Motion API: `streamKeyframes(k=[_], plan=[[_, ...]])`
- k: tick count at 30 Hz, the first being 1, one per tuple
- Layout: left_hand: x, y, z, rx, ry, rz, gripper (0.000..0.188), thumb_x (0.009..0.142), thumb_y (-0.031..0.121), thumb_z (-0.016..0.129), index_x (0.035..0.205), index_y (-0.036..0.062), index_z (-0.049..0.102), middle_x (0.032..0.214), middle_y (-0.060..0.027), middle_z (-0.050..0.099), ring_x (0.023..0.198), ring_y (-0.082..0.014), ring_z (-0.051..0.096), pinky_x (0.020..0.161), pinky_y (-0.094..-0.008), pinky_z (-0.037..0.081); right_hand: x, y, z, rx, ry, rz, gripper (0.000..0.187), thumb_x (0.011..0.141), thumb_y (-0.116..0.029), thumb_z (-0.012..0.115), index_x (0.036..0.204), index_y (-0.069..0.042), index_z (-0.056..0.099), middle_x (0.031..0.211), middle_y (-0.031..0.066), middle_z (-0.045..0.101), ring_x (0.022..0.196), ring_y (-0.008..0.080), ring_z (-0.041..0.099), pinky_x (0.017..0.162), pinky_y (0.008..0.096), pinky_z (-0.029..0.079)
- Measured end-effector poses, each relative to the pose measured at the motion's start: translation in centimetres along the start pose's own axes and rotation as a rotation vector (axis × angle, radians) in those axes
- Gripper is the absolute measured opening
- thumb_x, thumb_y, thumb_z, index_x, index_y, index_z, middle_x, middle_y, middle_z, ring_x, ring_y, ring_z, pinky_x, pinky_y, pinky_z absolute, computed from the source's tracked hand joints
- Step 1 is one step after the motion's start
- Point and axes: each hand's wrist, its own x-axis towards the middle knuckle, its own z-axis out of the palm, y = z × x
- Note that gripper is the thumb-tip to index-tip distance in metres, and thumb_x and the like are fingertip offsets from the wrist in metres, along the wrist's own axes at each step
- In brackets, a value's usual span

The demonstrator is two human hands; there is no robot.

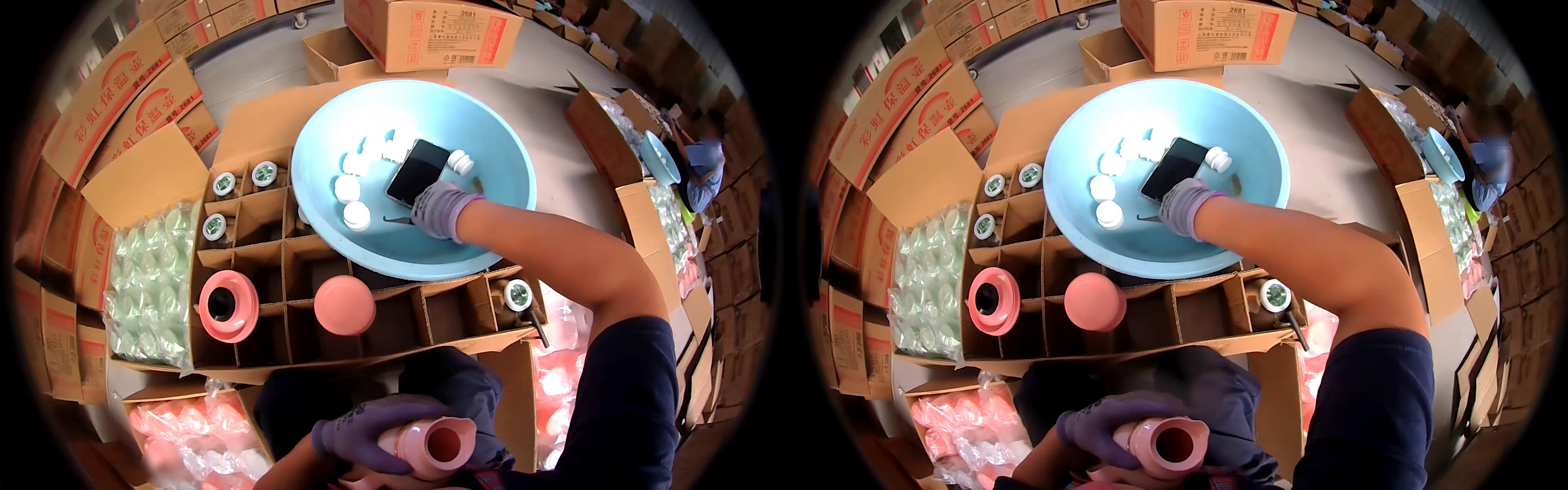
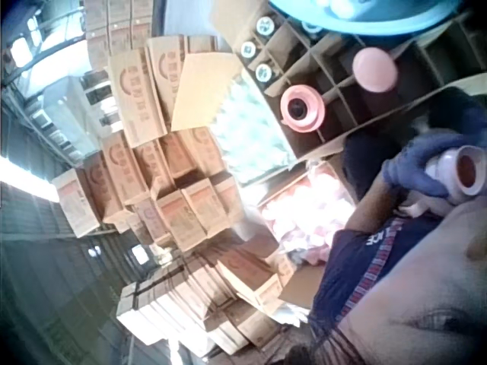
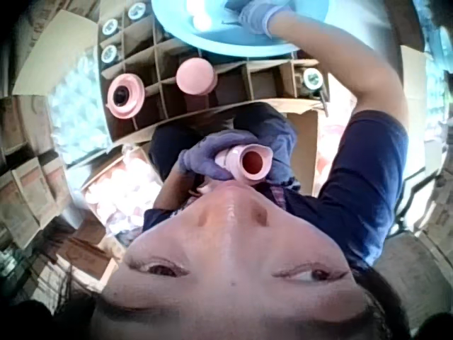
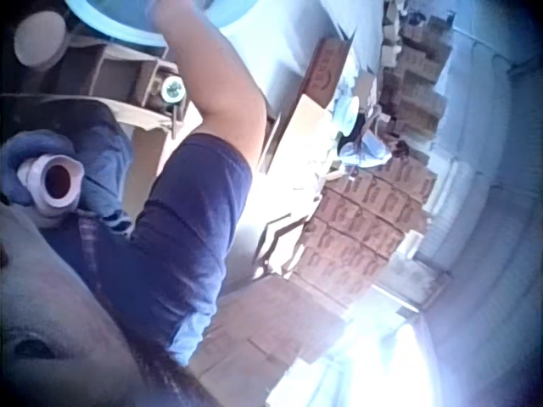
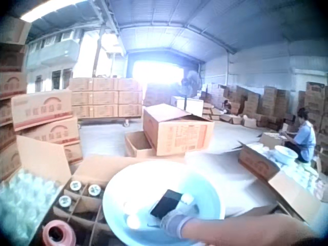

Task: The person assembles pink and white thermos flasks by inserting inner components, screwing on lids, and placing the finished units into plastic bags. They repeatedly pick up flasks, attach parts, and bag them, working among stacked cardboard boxes.

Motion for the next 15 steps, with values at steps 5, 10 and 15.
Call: streamKeyframes(k=[5, 10, 15], plan=[[-0.9, -1.6, 0.8, -0.097, -0.042, -0.084, 0.082, 0.071, 0.023, 0.083, 0.141, -0.0007, 0.048, 0.137, -0.0182, 0.055, 0.128, -0.0314, 0.053, 0.110, -0.0412, 0.040, 0.3, 0.1, 0.4, -0.023, 0.036, 0.037, 0.025, 0.086, -0.016, 0.068, 0.109, -0.010, 0.076, 0.106, 0.0099, 0.075, 0.096, 0.0279, 0.073, 0.072, 0.0419, 0.059], [-1.9, -2.1, 1.4, -0.075, -0.060, -0.048, 0.083, 0.073, 0.021, 0.082, 0.144, 0.0005, 0.046, 0.141, -0.0160, 0.054, 0.132, -0.0292, 0.051, 0.112, -0.0403, 0.038, 0.0, 1.1, 1.4, 0.161, 0.107, 0.094, 0.025, 0.086, -0.016, 0.067, 0.107, -0.007, 0.076, 0.106, 0.0129, 0.075, 0.098, 0.0295, 0.073, 0.075, 0.0424, 0.058], [-2.6, -0.9, 1.8, -0.054, -0.056, -0.038, 0.084, 0.073, 0.021, 0.082, 0.145, 0.0007, 0.045, 0.142, -0.0154, 0.053, 0.133, -0.0279, 0.050, 0.113, -0.0397, 0.038, -0.2, 1.3, 2.4, 0.153, 0.133, 0.095, 0.021, 0.079, -0.014, 0.069, 0.096, -0.004, 0.077, 0.097, 0.0161, 0.075, 0.094, 0.0304, 0.073, 0.079, 0.0402, 0.058]])
